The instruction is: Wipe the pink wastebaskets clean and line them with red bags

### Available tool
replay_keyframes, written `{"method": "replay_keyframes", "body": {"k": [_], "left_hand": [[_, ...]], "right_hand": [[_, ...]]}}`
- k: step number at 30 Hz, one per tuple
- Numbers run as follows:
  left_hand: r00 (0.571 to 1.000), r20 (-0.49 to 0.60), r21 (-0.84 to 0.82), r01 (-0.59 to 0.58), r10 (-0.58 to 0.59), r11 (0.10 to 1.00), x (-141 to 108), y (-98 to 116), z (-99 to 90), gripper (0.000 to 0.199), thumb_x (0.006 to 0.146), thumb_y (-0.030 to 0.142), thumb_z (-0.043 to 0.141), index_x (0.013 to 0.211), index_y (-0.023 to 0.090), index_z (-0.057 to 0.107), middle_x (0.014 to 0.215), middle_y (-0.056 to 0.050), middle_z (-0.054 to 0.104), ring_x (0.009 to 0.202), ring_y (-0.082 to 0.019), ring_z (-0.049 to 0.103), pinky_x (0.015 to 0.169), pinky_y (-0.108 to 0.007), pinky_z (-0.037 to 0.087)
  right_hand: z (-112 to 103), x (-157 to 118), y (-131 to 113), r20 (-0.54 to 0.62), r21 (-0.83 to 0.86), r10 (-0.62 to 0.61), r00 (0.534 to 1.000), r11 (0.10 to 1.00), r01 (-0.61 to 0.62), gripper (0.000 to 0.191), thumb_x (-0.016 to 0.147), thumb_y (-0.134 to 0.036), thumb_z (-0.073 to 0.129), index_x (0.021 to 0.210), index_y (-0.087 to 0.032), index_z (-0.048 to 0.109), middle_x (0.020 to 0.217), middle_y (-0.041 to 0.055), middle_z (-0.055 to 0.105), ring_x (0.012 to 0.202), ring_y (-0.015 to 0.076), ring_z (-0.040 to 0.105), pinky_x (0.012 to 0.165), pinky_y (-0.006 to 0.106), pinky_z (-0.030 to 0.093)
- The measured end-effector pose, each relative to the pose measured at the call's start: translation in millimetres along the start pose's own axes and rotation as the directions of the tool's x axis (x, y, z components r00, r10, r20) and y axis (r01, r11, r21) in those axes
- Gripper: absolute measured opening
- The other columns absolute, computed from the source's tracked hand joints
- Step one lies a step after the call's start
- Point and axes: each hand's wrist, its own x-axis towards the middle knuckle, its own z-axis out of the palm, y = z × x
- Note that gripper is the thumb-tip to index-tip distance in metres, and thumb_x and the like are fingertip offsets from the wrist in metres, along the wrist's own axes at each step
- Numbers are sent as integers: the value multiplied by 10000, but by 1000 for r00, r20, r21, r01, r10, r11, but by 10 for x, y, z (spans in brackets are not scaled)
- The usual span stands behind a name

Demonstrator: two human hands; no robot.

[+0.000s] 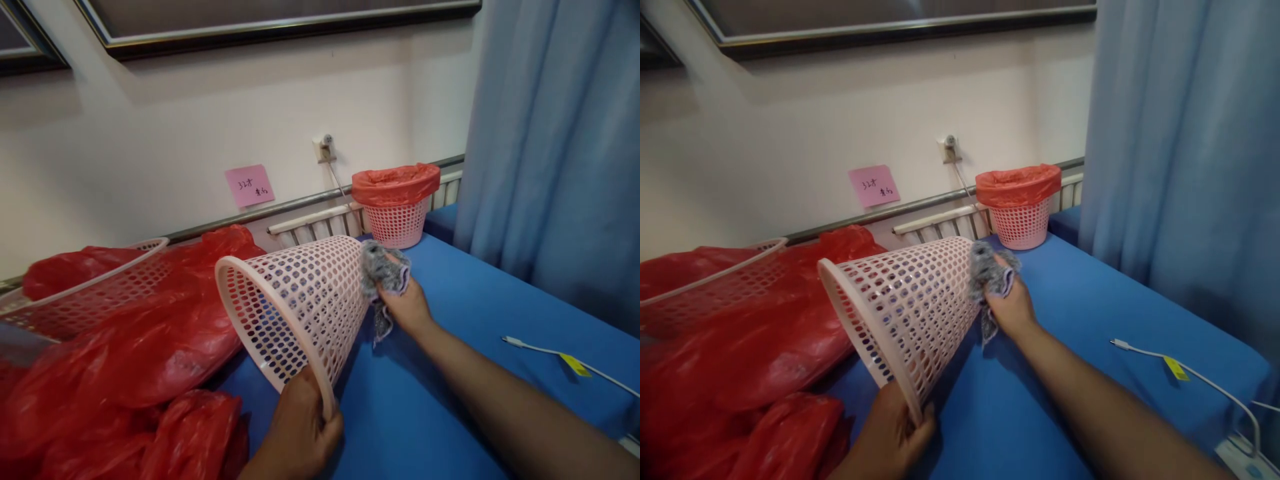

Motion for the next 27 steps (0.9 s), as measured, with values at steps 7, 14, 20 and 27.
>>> {"method": "replay_keyframes", "body": {"k": [7, 14, 20, 27], "left_hand": [[998, 41, 48, -44, 42, 998, 29, -153, 49, 692, 755, 113, 598, 1423, 288, 643, 1394, -91, 730, 1329, -366, 645, 1174, -553, 507], [998, 27, 66, -65, 63, 996, 96, -142, 22, 1065, 590, 6, 518, 1615, 288, 458, 1644, -59, 533, 1520, -360, 489, 1292, -580, 361], [997, 68, 60, -53, 49, 997, 98, -107, 27, 1076, 573, -3, 515, 1614, 268, 467, 1650, -77, 526, 1537, -355, 467, 1294, -593, 347], [985, 123, 53, -132, 125, 990, 56, -192, 59, 686, 808, 83, 598, 1454, 306, 647, 1435, -88, 717, 1415, -365, 595, 1241, -586, 430]], "right_hand": [[30, -630, -504, 357, 371, -616, 702, 783, 499, 791, 817, -308, 828, 1555, -310, 543, 1444, 76, 701, 1261, 291, 725, 1144, 418, 551], [-11, 134, 171, -83, 35, 186, 979, 982, -184, 461, 750, -333, 708, 1187, -197, 768, 1225, 107, 805, 1204, 320, 742, 1127, 508, 542], [-50, 224, 176, -141, 7, 201, 970, 979, -202, 445, 727, -378, 700, 1119, -182, 776, 1193, 124, 813, 1178, 335, 744, 1136, 534, 524], [-19, -602, -495, 351, 303, -607, 713, 794, 528, 767, 775, -364, 817, 1507, -275, 604, 1359, 74, 754, 1204, 297, 751, 1096, 425, 590]]}}
